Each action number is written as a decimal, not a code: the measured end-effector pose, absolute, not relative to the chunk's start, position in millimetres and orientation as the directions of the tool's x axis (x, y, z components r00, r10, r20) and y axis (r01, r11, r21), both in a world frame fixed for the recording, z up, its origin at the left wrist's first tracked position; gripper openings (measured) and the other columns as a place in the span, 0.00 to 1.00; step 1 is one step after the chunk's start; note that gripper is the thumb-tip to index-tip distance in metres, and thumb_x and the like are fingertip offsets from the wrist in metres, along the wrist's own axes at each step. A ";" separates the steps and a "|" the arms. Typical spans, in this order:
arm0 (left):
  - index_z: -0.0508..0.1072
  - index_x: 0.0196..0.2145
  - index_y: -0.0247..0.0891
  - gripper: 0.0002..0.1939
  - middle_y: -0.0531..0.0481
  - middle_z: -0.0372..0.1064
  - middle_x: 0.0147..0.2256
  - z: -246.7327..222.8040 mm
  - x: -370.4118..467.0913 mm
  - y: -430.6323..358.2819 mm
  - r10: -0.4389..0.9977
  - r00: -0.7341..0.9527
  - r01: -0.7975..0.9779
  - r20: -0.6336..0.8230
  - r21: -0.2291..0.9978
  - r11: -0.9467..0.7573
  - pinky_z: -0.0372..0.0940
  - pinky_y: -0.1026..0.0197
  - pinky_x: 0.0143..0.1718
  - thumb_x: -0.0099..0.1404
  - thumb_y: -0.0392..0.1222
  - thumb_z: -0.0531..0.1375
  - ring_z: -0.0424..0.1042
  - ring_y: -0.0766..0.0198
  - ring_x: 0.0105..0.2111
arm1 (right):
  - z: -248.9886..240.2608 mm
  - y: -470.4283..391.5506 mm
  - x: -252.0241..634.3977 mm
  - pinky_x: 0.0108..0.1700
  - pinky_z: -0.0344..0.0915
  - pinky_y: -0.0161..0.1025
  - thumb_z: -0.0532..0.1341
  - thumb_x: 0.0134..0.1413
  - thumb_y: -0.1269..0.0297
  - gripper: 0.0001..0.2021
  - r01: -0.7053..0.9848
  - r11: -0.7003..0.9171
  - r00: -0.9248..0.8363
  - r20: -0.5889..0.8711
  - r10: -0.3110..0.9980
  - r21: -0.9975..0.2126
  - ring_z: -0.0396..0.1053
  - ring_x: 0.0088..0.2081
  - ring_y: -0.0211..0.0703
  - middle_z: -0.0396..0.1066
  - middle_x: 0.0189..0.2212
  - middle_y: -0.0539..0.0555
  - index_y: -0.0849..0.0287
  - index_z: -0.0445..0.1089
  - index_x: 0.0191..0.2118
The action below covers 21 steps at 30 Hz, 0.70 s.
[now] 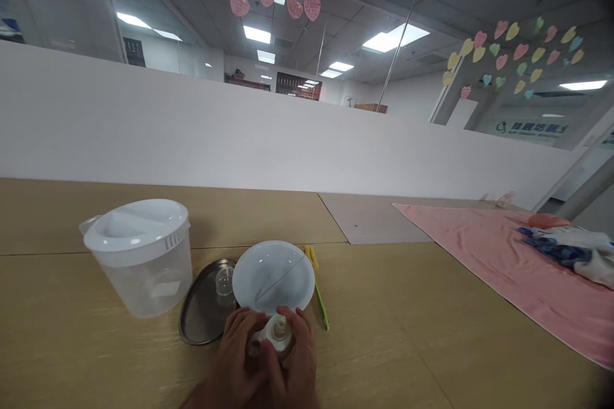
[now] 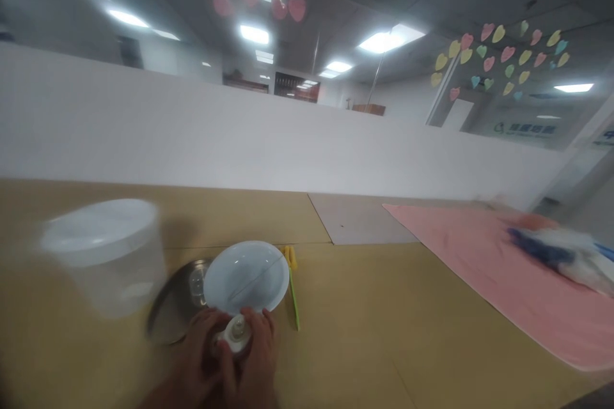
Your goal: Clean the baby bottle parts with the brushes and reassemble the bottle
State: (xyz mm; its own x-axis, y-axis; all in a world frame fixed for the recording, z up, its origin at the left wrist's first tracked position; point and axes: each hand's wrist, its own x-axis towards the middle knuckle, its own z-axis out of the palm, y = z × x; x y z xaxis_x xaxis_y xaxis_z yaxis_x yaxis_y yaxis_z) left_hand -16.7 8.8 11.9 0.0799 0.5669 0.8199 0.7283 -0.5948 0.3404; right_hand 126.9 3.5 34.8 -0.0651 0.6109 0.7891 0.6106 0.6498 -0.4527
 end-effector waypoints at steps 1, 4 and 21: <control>0.62 0.47 0.38 0.21 0.46 0.71 0.37 11.1 -16.7 8.7 0.575 0.078 0.724 0.814 0.350 -0.594 0.65 0.54 0.43 0.59 0.50 0.57 0.68 0.54 0.41 | 31.9 3.4 126.7 0.46 0.69 0.46 0.58 0.53 0.59 0.21 0.598 0.653 -0.060 0.787 0.614 -0.464 0.67 0.49 0.50 0.72 0.44 0.57 0.57 0.59 0.52; 0.63 0.45 0.39 0.21 0.46 0.69 0.38 12.5 -15.8 7.4 0.604 0.067 0.713 0.794 0.386 -0.586 0.66 0.54 0.42 0.58 0.51 0.59 0.68 0.55 0.41 | 27.0 0.9 127.3 0.49 0.68 0.50 0.54 0.56 0.56 0.20 0.533 0.631 0.029 0.758 0.652 -0.563 0.65 0.52 0.51 0.70 0.46 0.59 0.57 0.59 0.53; 0.62 0.48 0.41 0.24 0.45 0.68 0.40 13.7 -11.2 5.5 0.661 0.051 0.707 0.749 0.441 -0.554 0.68 0.53 0.41 0.58 0.53 0.60 0.68 0.54 0.41 | 52.1 -2.0 135.6 0.45 0.65 0.45 0.53 0.52 0.74 0.07 0.579 0.746 -0.037 0.904 0.425 -0.327 0.68 0.33 0.40 0.69 0.29 0.52 0.59 0.66 0.36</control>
State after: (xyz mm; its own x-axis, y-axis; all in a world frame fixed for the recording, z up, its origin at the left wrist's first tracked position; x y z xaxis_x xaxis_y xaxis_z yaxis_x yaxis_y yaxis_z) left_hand -11.2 5.5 13.7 0.0510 0.6608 0.7488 0.7066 -0.5538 0.4406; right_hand 135.6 -2.0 52.1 -0.0366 0.4250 0.9044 0.5793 0.7465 -0.3273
